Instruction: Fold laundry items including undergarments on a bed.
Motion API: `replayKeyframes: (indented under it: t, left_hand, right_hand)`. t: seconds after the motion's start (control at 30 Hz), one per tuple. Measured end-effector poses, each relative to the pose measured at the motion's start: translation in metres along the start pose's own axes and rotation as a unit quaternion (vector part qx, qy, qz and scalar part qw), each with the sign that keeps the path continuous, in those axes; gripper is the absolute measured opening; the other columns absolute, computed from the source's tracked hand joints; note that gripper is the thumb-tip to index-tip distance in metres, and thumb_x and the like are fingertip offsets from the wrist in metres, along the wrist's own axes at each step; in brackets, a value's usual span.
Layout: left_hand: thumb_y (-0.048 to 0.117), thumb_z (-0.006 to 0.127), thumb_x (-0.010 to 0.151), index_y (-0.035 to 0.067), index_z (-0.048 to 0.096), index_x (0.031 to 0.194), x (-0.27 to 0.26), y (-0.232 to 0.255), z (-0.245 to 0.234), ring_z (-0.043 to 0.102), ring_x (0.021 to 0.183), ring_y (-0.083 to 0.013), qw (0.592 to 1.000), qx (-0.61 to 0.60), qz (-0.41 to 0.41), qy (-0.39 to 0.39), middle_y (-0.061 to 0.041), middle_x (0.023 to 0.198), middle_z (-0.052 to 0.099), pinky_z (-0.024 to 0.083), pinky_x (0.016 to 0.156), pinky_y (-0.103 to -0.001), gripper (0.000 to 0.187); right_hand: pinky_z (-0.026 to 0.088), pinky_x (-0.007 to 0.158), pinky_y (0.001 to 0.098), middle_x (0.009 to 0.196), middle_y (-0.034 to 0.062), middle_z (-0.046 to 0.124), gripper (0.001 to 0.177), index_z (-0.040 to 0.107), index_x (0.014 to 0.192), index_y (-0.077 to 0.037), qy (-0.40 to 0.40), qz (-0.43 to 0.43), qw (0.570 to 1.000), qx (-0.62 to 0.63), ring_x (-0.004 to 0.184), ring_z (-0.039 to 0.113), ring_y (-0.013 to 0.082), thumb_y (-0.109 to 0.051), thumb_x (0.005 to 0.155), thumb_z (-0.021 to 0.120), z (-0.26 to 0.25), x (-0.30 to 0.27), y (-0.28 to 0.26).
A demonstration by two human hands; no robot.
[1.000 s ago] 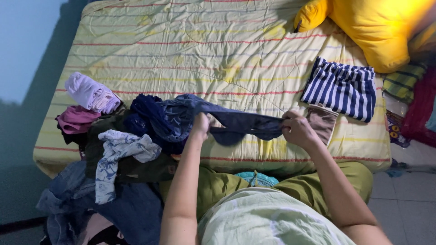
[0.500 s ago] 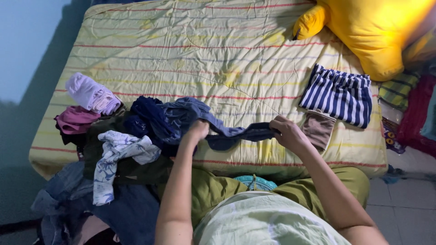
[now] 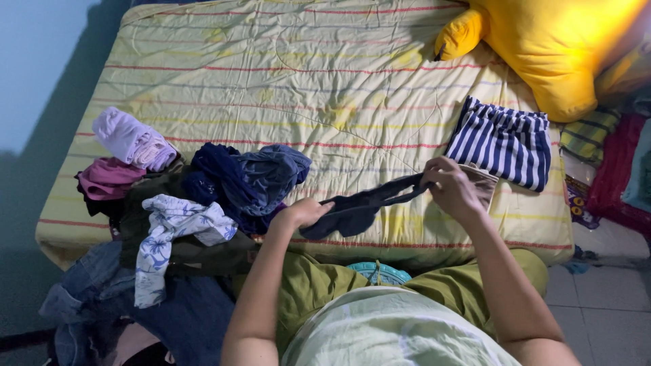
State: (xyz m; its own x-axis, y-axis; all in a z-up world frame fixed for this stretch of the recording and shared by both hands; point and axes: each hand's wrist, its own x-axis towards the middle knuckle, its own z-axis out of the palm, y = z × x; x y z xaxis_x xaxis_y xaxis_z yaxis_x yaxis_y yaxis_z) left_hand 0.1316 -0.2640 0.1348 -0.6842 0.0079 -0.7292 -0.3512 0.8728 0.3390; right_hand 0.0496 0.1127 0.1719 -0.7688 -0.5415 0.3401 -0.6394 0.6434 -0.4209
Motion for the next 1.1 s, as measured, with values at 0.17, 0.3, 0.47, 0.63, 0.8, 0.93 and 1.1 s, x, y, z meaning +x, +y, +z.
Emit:
replayKeyframes:
  t: [0.17, 0.3, 0.47, 0.63, 0.8, 0.93, 1.1]
  left_hand:
    - [0.075, 0.034, 0.099, -0.001, 0.072, 0.077, -0.018, 0.005, -0.003, 0.073, 0.076, -0.0246, 0.982, 0.03, 0.117, 0.144, -0.017, 0.076, 0.073, 0.053, 0.087, -0.041, 0.087]
    - [0.054, 0.033, 0.112, 0.005, 0.065, 0.087, 0.001, -0.004, -0.008, 0.071, 0.065, -0.0296, 0.917, -0.015, 0.179, 0.357, -0.017, 0.071, 0.07, 0.059, 0.064, -0.043, 0.064]
    - [0.033, 0.051, 0.098, 0.005, 0.064, 0.087, 0.037, -0.019, -0.034, 0.076, 0.069, -0.0311, 0.811, -0.464, 0.176, 0.31, -0.018, 0.077, 0.075, 0.063, 0.065, -0.045, 0.033]
    - [0.026, 0.062, 0.096, -0.002, 0.067, 0.088, 0.026, -0.037, -0.047, 0.068, 0.08, -0.0412, 0.83, -0.204, 0.108, 0.507, -0.025, 0.083, 0.069, 0.056, 0.072, -0.05, 0.03]
    - [0.02, 0.066, 0.079, 0.007, 0.073, 0.086, -0.041, -0.025, -0.056, 0.068, 0.097, -0.0343, 0.783, 0.07, 0.145, 0.601, -0.012, 0.101, 0.071, 0.055, 0.079, -0.048, 0.016]
    - [0.019, 0.072, 0.073, 0.005, 0.074, 0.09, -0.076, -0.008, -0.063, 0.067, 0.095, -0.031, 0.791, 0.115, 0.175, 0.575, -0.007, 0.112, 0.072, 0.055, 0.078, -0.046, 0.022]
    - [0.027, 0.087, 0.072, 0.002, 0.071, 0.088, -0.092, 0.008, -0.064, 0.07, 0.088, -0.0314, 0.724, 0.077, 0.287, 0.622, -0.011, 0.099, 0.073, 0.053, 0.073, -0.044, 0.035]
  right_hand:
    - [0.063, 0.083, 0.0299, 0.118, 0.007, 0.066, 0.014, 0.075, 0.089, -0.008, -0.001, 0.073, 0.993, 0.09, 0.104, 0.068, 0.0216, 0.005, 0.083, 0.072, -0.014, 0.005, 0.013]
    - [0.061, 0.083, 0.0311, 0.117, 0.0071, 0.064, 0.018, 0.071, 0.09, -0.002, 0.0, 0.071, 0.985, 0.16, 0.105, 0.069, 0.0213, 0.013, 0.082, 0.067, -0.017, 0.006, 0.015]
    - [0.059, 0.079, 0.0309, 0.116, 0.0064, 0.063, 0.024, 0.071, 0.082, -0.004, -0.053, 0.026, 0.979, 0.194, 0.104, 0.068, 0.0206, 0.018, 0.073, 0.064, -0.045, 0.01, -0.034]
    - [0.055, 0.063, 0.0351, 0.115, 0.0075, 0.064, 0.034, 0.073, 0.088, -0.004, -0.101, 0.05, 0.987, 0.113, 0.098, 0.069, 0.0209, 0.021, 0.07, 0.057, -0.056, 0.009, -0.041]
    - [0.058, 0.074, 0.0332, 0.112, 0.0105, 0.068, 0.029, 0.074, 0.097, -0.002, -0.029, 0.004, 0.997, 0.066, 0.094, 0.069, 0.0232, 0.012, 0.08, 0.055, -0.047, 0.004, -0.011]
    - [0.057, 0.066, 0.0325, 0.116, 0.012, 0.067, 0.029, 0.072, 0.11, 0.001, -0.023, 0.035, 0.994, 0.098, 0.083, 0.069, 0.0224, 0.004, 0.085, 0.057, -0.067, 0.014, -0.017]
    - [0.056, 0.069, 0.0333, 0.099, 0.0105, 0.068, 0.027, 0.069, 0.098, -0.001, 0.081, 0.028, 0.996, 0.028, 0.079, 0.068, 0.0201, -0.019, 0.084, 0.084, -0.053, 0.017, 0.009]
